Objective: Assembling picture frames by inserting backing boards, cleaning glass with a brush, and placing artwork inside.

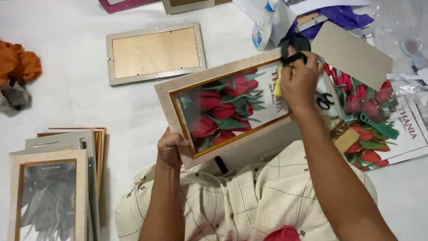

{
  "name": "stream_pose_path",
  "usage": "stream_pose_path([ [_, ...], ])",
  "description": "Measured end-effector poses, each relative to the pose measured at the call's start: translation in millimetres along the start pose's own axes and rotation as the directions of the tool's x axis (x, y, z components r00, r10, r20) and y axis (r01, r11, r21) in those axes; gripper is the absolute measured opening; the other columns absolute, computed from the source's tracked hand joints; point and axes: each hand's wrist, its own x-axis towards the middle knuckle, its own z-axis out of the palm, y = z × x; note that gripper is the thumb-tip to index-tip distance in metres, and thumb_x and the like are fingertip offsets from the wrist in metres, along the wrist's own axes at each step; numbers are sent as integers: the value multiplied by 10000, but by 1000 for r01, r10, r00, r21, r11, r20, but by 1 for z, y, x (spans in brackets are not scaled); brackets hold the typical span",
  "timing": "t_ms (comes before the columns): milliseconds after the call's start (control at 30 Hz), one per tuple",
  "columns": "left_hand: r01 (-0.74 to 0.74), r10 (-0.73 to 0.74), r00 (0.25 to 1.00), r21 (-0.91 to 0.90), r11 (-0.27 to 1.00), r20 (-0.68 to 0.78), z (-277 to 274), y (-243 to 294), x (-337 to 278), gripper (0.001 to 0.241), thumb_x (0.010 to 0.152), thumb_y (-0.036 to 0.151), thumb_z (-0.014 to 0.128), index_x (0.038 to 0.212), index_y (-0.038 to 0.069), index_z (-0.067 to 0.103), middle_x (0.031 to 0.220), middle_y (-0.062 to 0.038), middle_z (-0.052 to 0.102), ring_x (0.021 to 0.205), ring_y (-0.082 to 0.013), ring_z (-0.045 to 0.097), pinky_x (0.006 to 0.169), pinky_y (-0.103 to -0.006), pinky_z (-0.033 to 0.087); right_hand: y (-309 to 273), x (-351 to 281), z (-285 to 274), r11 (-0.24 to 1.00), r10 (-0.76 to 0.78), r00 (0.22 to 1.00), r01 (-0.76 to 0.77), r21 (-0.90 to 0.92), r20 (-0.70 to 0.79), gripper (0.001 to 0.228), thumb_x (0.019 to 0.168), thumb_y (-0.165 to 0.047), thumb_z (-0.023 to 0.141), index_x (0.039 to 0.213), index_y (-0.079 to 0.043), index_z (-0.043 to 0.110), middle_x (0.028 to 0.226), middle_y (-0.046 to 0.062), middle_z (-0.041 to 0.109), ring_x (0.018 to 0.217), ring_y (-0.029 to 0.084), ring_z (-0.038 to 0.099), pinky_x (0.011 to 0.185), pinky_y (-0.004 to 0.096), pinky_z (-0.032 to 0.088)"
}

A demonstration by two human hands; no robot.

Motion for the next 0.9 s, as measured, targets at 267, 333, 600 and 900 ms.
stream_pose_path([
  [267, -77, 59, 989, -136, 988, -134, -171, -61, 71, 519, 530, 12, 516, 1008, -107, 681, 811, -302, 698, 539, -399, 635, 641, -429, 596, -29, -30, 8, 997, 78, 958, -82, 3, 275, 445, 826, -190, 625, 1236, -192, 797, 1100, 130, 599, 1031, 385, 629, 843, 505, 451],
  [333, -75, 51, 988, -165, 983, -146, -160, -59, 74, 552, 534, 21, 508, 1038, -106, 692, 854, -300, 711, 567, -414, 638, 676, -435, 599, -52, -30, 1, 992, 122, 937, -128, -3, 327, 414, 820, -233, 632, 1194, -203, 806, 1107, 172, 612, 998, 455, 625, 798, 576, 491],
  [600, -86, 64, 993, -228, 970, -103, -166, -87, 77, 436, 535, -9, 486, 936, -117, 615, 782, -245, 679, 576, -300, 632, 690, -348, 590, -202, -59, -50, 660, -388, 878, 53, 750, 279, 368, 789, -117, 684, 1139, -175, 782, 1229, 135, 675, 1060, 417, 665, 953, 473, 541],
  [900, 25, -57, 994, -326, 945, -91, -157, -90, 85, 465, 809, 135, 549, 1200, -77, 685, 1082, -310, 718, 939, -481, 730, 943, -621, 554, -144, -48, -20, 899, -199, 965, 111, 423, 168, 346, 803, -75, 640, 1118, -124, 774, 1092, 152, 637, 1060, 359, 658, 911, 453, 459],
])
